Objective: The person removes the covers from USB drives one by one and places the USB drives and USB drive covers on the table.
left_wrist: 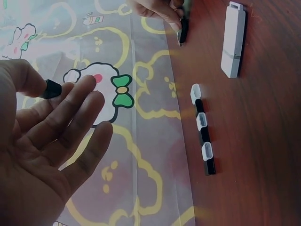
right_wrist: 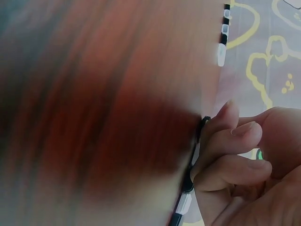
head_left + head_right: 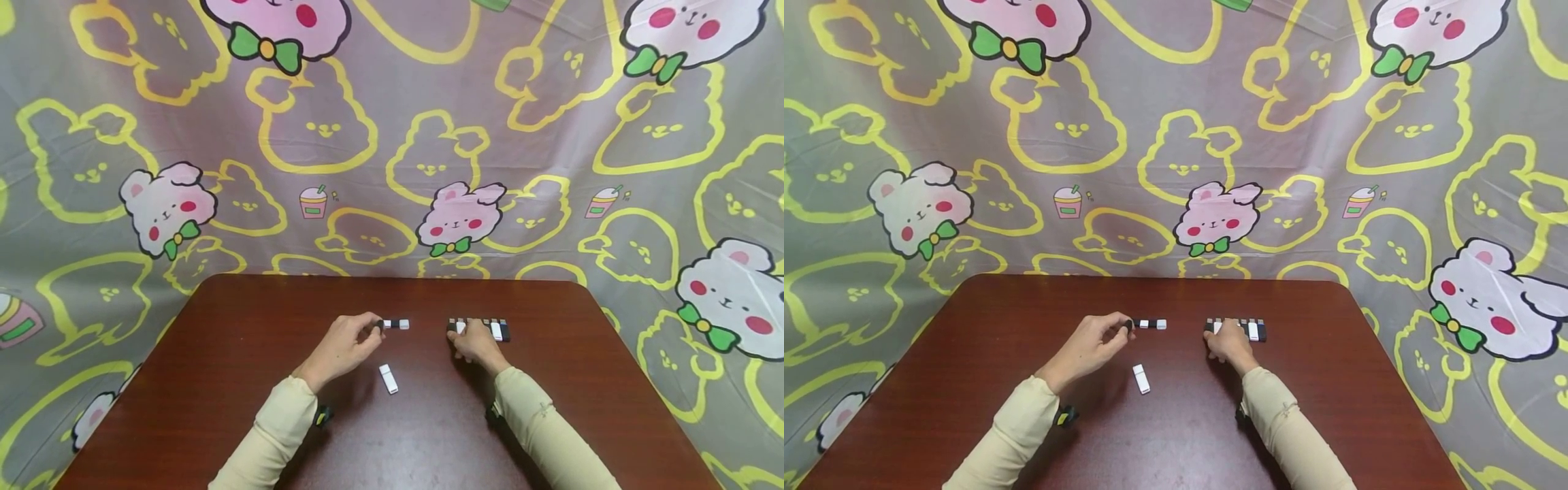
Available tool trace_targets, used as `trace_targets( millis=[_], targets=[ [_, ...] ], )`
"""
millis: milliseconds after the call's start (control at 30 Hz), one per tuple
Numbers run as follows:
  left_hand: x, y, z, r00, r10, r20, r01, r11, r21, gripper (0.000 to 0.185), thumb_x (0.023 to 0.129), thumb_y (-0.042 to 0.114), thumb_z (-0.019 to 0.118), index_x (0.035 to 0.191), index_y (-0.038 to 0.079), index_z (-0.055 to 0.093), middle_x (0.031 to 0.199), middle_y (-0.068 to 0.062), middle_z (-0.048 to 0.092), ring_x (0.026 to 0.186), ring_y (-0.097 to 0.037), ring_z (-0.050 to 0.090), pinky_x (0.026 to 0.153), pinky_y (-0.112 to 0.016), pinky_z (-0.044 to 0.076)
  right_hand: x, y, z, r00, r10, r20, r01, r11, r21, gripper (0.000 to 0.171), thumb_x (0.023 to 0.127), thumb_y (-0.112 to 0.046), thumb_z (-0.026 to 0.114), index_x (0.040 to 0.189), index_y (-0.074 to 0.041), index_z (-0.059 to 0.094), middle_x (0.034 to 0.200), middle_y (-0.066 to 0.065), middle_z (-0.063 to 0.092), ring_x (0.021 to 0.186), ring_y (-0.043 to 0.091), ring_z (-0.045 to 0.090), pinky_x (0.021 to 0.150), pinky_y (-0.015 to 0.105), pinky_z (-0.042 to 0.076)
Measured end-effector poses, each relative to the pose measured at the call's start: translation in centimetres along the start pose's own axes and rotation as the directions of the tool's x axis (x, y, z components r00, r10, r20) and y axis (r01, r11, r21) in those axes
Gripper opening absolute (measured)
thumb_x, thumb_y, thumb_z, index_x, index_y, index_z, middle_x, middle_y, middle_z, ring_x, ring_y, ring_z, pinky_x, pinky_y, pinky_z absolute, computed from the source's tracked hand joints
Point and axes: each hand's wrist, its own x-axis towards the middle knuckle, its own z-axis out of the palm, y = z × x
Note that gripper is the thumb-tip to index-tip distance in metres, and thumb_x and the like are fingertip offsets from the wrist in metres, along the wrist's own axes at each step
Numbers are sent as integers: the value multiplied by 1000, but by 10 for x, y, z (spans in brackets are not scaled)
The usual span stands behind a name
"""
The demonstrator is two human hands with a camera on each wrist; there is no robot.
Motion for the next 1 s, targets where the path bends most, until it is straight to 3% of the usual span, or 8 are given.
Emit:
trace_targets(
  millis=[200,400,600,833,1000],
  targets=[
    [0,1,1,1000,11,-18,-10,999,39,11,92,10,60,95,12,71,76,6,70,66,-6,59,59,-18,45,-2,0,-4,1000,-2,4,3,999,-38,41,98,-27,65,63,-6,67,51,3,66,39,11,50,42,26,39],
    [3,3,2,1000,18,-22,-16,996,87,12,91,10,60,96,11,71,73,7,67,64,-6,56,58,-18,42,-6,-1,-17,999,-33,-5,33,999,-22,44,100,-27,62,60,-9,61,55,6,68,39,11,50,44,25,39],
    [11,5,4,994,104,-44,-91,969,230,13,90,10,60,95,9,71,70,7,62,59,-2,48,58,-19,41,-9,-4,-29,997,-73,-30,73,997,5,48,101,-28,59,56,-11,55,60,12,71,39,13,50,45,27,40],
    [21,5,9,972,232,-17,-201,873,445,6,86,9,61,80,11,61,65,6,53,60,-6,45,58,-23,42,-16,-9,-38,998,-64,-24,64,998,25,44,101,-32,60,73,1,68,66,15,73,41,11,48,46,26,38],
    [26,7,14,946,323,6,-262,757,599,12,82,10,64,73,11,56,61,2,54,58,-15,53,58,-34,50,-24,-12,-44,998,-65,-10,65,997,42,43,102,-34,59,82,3,70,69,18,73,45,13,51,47,26,40]
  ],
)
